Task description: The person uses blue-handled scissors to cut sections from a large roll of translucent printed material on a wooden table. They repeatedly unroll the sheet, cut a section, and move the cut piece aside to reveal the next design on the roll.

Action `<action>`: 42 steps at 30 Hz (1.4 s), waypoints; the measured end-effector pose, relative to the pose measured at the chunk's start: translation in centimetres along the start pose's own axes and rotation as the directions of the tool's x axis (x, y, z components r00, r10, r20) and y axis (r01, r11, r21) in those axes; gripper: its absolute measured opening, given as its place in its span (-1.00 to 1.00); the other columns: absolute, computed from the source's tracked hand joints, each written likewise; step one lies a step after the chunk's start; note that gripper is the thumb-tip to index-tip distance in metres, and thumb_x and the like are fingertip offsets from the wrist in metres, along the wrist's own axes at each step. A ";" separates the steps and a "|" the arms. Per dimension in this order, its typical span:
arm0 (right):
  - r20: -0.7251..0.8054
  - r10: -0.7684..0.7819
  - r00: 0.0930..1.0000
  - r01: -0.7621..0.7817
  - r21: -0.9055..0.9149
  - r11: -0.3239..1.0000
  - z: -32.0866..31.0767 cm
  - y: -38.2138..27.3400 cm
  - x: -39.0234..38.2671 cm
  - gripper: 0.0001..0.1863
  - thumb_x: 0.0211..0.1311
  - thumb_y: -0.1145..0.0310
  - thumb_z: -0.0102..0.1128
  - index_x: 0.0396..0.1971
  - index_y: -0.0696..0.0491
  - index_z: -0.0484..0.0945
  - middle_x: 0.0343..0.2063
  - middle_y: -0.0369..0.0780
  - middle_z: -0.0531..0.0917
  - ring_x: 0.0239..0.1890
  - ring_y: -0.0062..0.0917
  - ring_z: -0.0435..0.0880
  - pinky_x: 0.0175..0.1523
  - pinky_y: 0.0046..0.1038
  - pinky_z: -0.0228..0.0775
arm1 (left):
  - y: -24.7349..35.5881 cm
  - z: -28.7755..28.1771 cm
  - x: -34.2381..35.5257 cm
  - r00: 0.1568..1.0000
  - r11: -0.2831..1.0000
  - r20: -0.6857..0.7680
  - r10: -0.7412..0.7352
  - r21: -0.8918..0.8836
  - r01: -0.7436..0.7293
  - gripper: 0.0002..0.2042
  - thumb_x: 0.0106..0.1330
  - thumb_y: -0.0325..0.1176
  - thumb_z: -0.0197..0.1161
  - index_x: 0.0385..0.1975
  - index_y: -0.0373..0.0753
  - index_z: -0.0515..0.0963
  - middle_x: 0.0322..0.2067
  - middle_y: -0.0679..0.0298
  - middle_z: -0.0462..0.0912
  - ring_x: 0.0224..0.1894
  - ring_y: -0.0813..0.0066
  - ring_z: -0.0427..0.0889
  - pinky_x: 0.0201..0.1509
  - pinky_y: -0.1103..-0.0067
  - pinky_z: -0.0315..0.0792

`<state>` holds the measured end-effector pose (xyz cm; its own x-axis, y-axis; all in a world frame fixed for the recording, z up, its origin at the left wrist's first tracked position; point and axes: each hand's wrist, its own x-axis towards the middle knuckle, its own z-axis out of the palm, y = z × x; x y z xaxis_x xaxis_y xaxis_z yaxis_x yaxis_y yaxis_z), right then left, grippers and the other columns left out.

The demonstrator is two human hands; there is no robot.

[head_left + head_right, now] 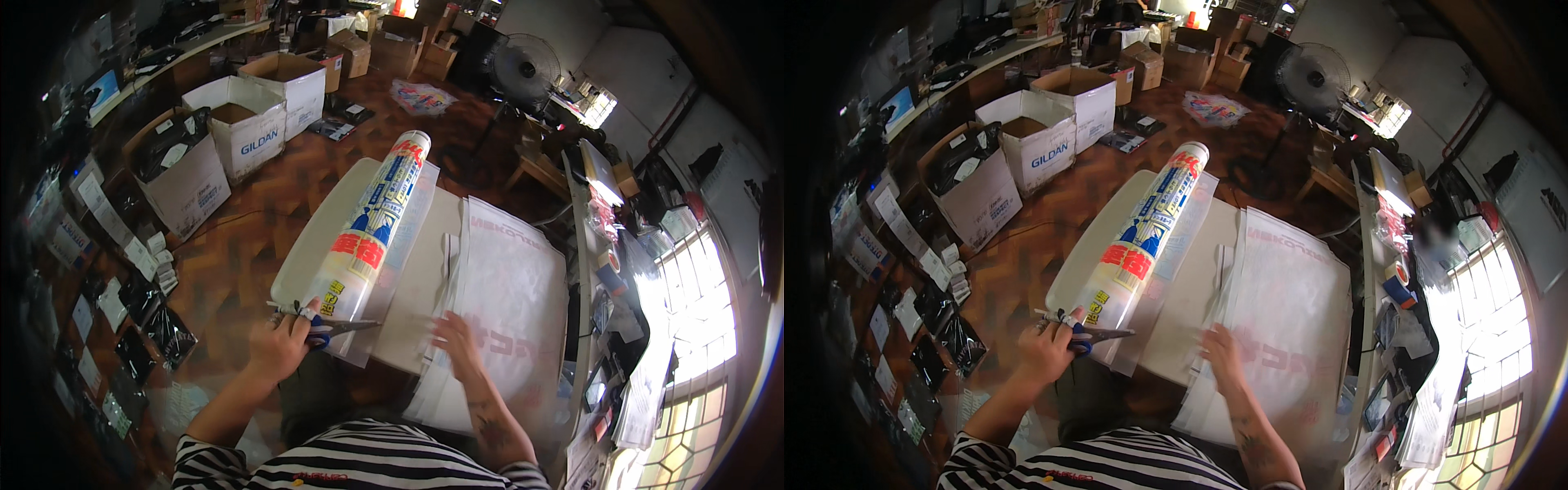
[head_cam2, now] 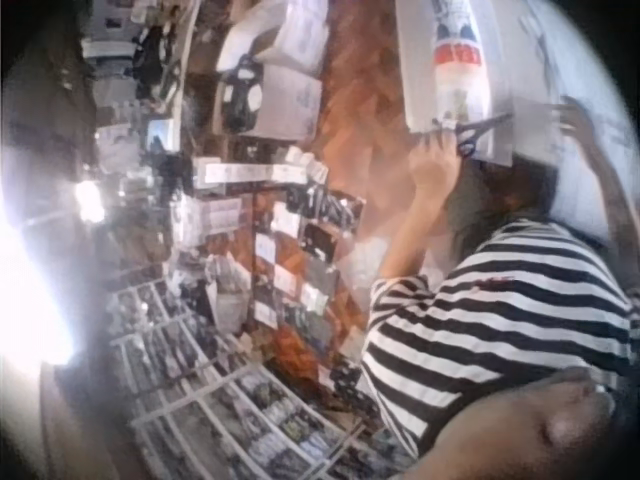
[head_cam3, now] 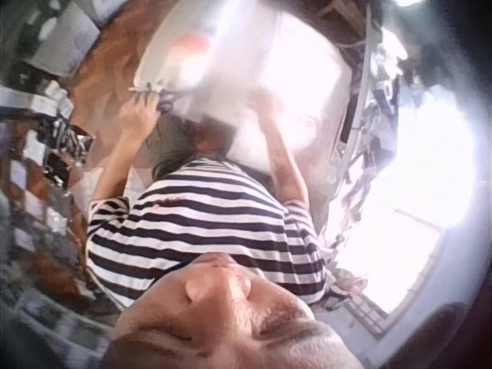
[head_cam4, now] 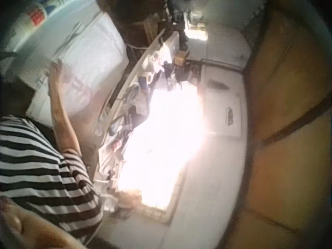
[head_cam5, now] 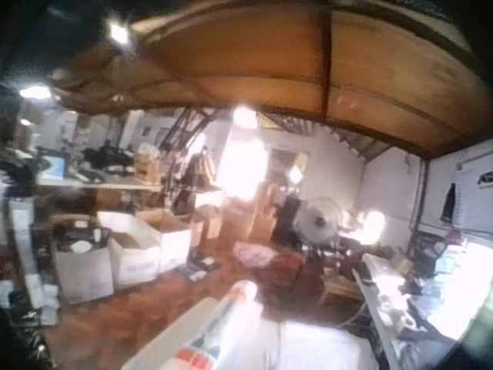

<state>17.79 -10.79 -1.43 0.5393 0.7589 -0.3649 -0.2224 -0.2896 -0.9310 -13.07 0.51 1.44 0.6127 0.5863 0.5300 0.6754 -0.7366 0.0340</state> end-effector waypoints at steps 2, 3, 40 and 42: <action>0.084 0.151 0.985 -0.166 0.217 0.962 5.4 -0.5 3.9 -0.58 0.17 0.35 0.15 0.00 0.18 0.36 -0.18 -0.17 0.46 -0.13 -0.35 0.49 -0.02 -0.22 0.38 | -0.2 0.4 -0.3 0.999 1.000 -0.039 0.023 0.019 -0.023 -0.33 -0.13 -0.18 0.38 0.12 -0.09 0.44 -0.48 0.33 0.55 -0.50 0.40 0.56 -0.49 0.46 0.36; 0.090 0.193 0.977 -0.208 0.201 0.957 7.5 -1.0 5.7 -0.64 0.14 0.32 0.17 -0.09 0.13 0.41 -0.25 -0.19 0.46 -0.18 -0.35 0.49 -0.04 -0.18 0.38 | -0.3 0.9 -0.7 0.998 0.999 -0.049 0.028 0.036 -0.027 -0.34 -0.13 -0.18 0.37 0.11 -0.10 0.46 -0.47 0.31 0.58 -0.49 0.40 0.58 -0.46 0.46 0.38; 0.129 -0.675 0.727 0.256 -0.962 0.092 -7.2 -2.2 -0.6 -0.34 -0.14 0.05 0.44 -0.06 0.09 0.43 0.00 -0.10 0.47 0.02 -0.24 0.41 0.12 -0.23 0.18 | 3.1 -1.3 -7.8 0.887 0.295 0.356 -0.294 -0.849 0.439 -0.72 0.03 -0.26 0.39 -0.40 -0.26 0.46 -0.64 0.15 0.50 -0.57 0.28 0.53 -0.43 0.44 0.38; 0.493 -0.554 0.671 0.660 -0.738 0.141 -2.7 -0.2 -3.8 -0.26 -0.19 -0.01 0.46 -0.01 0.10 0.44 0.00 -0.13 0.47 0.07 -0.21 0.40 0.15 -0.20 0.21 | 2.9 -3.5 -8.4 0.690 0.326 0.715 0.114 -0.683 0.654 -0.68 0.08 -0.17 0.37 -0.43 -0.27 0.43 -0.66 0.13 0.47 -0.58 0.28 0.50 -0.45 0.45 0.34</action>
<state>18.02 -15.20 0.11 0.0841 0.9572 0.2769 0.9240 0.0291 -0.3812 -17.73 -7.73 0.02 0.7929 0.5618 -0.2360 0.3403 -0.0869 0.9363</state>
